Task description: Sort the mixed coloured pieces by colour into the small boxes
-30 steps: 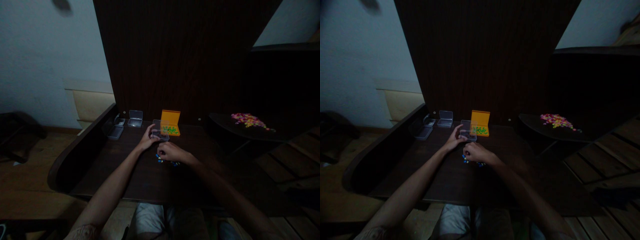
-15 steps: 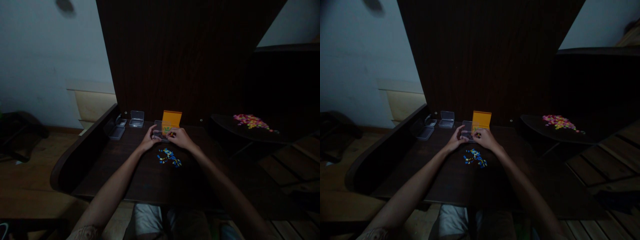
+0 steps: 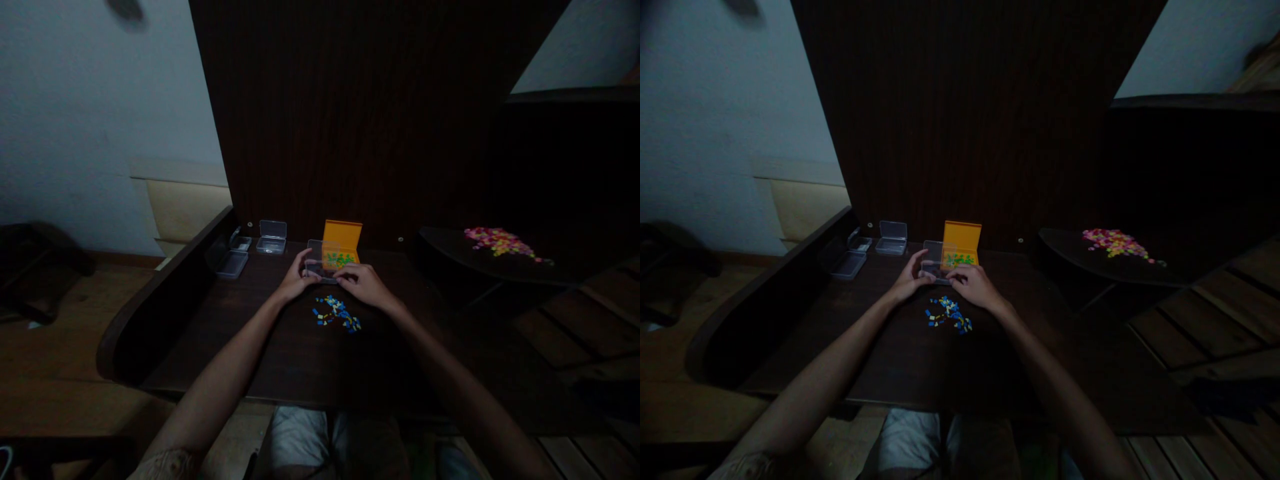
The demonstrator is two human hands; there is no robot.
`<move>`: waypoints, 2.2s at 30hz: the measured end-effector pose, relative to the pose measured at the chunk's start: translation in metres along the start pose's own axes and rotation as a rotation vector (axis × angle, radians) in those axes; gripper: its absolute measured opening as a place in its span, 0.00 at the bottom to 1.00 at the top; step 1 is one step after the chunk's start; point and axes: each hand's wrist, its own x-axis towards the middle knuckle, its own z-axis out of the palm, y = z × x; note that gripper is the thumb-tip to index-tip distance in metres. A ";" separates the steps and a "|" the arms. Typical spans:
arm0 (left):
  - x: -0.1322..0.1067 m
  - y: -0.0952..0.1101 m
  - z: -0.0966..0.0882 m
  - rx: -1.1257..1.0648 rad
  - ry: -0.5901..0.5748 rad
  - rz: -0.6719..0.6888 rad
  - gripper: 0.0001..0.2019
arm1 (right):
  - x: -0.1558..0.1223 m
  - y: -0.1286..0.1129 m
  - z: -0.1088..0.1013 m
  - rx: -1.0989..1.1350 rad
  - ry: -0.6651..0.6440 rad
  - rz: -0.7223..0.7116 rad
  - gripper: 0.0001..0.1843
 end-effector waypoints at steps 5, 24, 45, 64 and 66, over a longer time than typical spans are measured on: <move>-0.001 0.000 0.001 -0.005 -0.001 0.008 0.42 | -0.025 -0.013 -0.001 0.032 -0.304 -0.122 0.10; -0.001 0.001 0.001 0.017 0.014 -0.007 0.42 | -0.037 -0.033 0.005 -0.176 -0.507 -0.067 0.14; -0.003 0.005 0.003 0.033 0.004 -0.009 0.41 | -0.025 -0.038 0.011 -0.281 -0.542 -0.009 0.05; -0.001 0.002 0.002 0.067 0.005 0.000 0.42 | -0.021 -0.054 0.015 -0.409 -0.573 0.125 0.08; -0.002 0.003 0.003 0.070 0.016 -0.005 0.42 | -0.020 -0.056 0.016 -0.426 -0.589 0.110 0.09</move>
